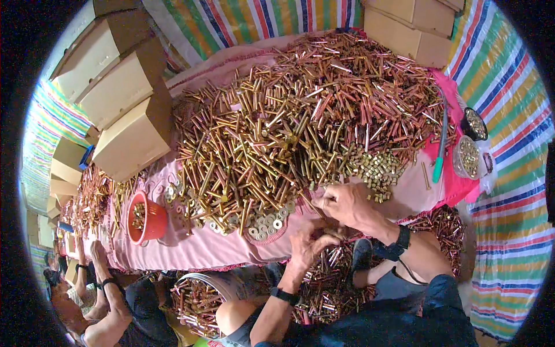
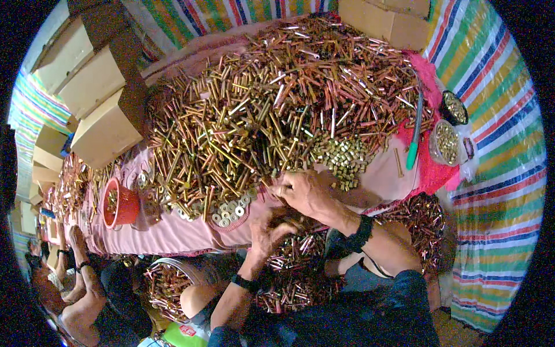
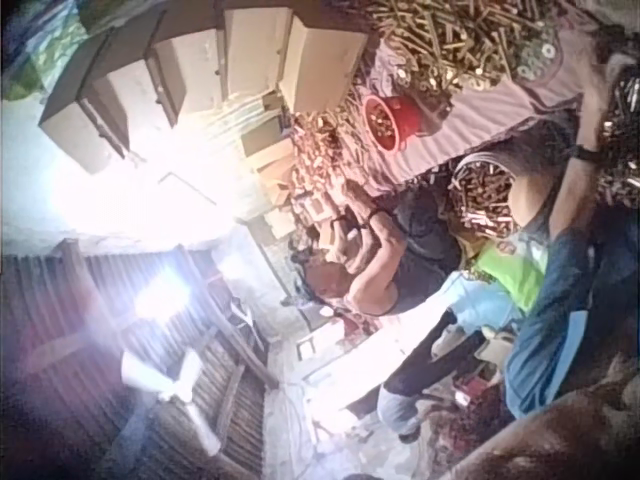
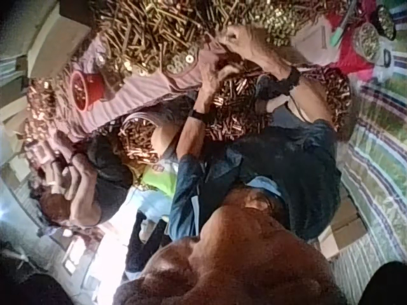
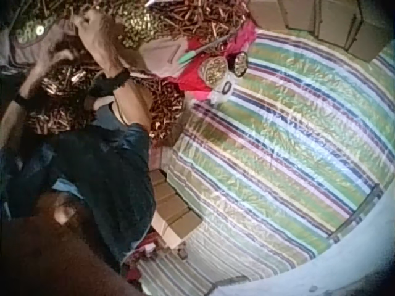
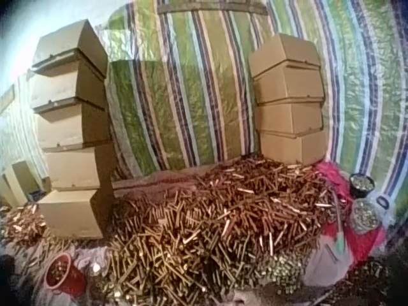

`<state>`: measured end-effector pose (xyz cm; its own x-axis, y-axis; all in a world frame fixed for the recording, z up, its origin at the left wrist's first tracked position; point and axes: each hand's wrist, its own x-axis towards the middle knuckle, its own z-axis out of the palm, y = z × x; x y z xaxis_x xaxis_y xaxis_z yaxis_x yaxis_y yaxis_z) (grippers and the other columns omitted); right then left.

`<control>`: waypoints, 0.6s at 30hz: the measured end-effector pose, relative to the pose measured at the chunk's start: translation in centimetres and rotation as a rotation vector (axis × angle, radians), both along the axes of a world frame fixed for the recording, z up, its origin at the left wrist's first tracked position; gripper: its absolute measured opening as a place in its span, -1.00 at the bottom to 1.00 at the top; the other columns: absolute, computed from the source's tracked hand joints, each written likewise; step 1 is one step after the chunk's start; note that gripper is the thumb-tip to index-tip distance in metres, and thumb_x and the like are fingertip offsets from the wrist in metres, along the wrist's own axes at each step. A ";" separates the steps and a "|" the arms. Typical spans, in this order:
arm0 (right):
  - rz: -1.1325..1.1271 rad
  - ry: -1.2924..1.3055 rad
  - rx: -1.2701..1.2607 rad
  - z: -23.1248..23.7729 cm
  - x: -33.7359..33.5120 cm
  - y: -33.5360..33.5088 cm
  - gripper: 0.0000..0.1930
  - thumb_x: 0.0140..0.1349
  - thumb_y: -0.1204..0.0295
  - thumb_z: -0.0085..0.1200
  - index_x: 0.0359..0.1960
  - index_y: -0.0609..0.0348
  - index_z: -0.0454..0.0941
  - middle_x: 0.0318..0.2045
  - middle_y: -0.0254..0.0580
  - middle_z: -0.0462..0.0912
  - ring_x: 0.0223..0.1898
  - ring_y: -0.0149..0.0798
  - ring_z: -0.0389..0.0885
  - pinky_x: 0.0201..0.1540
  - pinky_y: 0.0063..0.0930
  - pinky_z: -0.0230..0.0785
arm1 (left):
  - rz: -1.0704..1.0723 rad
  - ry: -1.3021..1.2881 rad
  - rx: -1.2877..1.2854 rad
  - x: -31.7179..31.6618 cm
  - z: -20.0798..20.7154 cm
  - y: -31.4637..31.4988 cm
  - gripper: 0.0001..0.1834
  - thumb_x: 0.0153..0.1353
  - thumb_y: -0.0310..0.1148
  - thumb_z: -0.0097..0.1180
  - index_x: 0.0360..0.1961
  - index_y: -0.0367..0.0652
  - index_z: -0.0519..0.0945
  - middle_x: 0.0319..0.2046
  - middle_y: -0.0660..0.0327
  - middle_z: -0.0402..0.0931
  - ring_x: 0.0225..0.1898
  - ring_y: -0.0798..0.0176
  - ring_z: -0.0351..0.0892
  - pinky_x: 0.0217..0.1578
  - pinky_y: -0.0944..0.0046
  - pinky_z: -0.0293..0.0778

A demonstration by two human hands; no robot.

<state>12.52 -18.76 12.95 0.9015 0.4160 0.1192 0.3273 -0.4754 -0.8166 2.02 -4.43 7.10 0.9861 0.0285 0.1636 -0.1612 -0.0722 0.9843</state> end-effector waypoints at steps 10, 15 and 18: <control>0.236 0.133 -0.492 -1.2 0.5 1.7 -0.70 0.07 0.27 0.20 -0.48 0.33 0.58 -0.62 0.08 0.63 -0.60 0.04 0.59 -0.48 -0.09 0.41 | 0.238 -0.042 0.222 -1.2 -0.2 1.4 -0.81 0.38 -0.47 0.11 -0.03 -0.25 0.61 -0.33 0.00 0.64 -0.36 0.17 0.67 -0.33 0.24 0.55; 0.500 0.480 -0.280 -0.1 1.3 -0.1 -0.71 0.14 0.28 0.20 -0.31 0.32 0.66 -0.66 -0.21 0.60 -0.62 -0.44 0.53 -0.56 -0.42 0.36 | 0.122 -0.175 0.538 -0.3 -0.7 2.6 -0.64 0.26 -0.55 0.18 0.10 -0.21 0.57 -0.31 0.08 0.53 -0.38 0.16 0.58 -0.41 0.26 0.49; 0.460 0.574 -0.103 0.7 2.1 0.0 -0.74 0.21 0.29 0.23 -0.28 0.29 0.68 -0.60 -0.26 0.62 -0.57 -0.43 0.54 -0.50 -0.41 0.39 | 0.104 -0.266 0.703 -0.7 -1.2 3.2 -0.57 0.17 -0.54 0.23 0.10 -0.21 0.57 -0.32 0.12 0.52 -0.40 0.17 0.56 -0.44 0.26 0.48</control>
<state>14.58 -18.77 13.68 0.5420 0.7505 -0.3781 0.0469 -0.4762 -0.8781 1.36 -1.20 5.89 0.9090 -0.0794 0.4092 -0.3444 -0.6962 0.6299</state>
